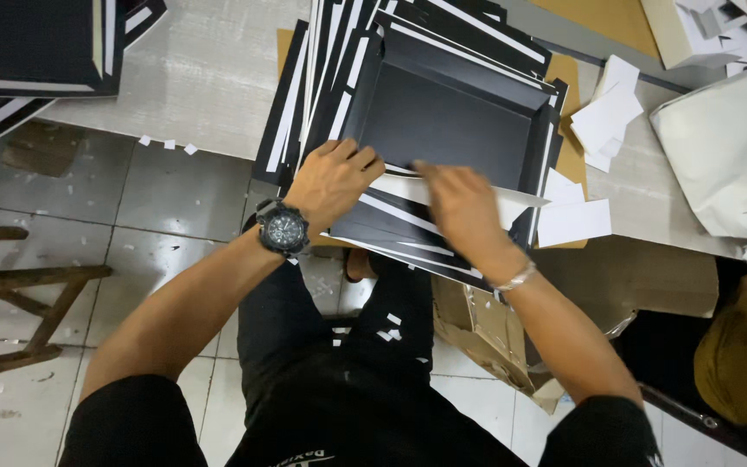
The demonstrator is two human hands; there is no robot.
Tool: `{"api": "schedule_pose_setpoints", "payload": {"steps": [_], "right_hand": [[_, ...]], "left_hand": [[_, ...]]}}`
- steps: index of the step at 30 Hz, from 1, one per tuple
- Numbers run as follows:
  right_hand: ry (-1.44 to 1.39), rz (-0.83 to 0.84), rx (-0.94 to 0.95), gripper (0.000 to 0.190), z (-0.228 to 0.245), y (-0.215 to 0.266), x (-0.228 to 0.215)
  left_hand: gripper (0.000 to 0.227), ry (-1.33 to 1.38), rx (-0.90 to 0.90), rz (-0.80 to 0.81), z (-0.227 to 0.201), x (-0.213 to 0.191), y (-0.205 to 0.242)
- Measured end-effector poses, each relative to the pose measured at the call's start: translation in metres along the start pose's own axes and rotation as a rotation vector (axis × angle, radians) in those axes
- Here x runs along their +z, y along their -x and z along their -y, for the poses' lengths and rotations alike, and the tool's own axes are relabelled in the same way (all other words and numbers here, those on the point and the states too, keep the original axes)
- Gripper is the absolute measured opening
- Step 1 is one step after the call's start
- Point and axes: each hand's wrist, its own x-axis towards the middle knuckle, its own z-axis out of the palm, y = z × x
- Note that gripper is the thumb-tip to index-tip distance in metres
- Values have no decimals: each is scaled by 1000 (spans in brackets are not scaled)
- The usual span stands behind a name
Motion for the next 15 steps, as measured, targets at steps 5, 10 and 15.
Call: {"api": "schedule_pose_setpoints", "payload": {"steps": [5, 10, 15], "right_hand": [[-49, 62, 147, 39, -26, 42, -3], [-55, 225, 215, 54, -3, 54, -19], [-7, 396, 295, 70, 11, 61, -25]], "left_hand": [[39, -63, -19, 114, -17, 0, 4], [73, -99, -16, 107, -31, 21, 13], [36, -226, -157, 46, -62, -20, -4]]}}
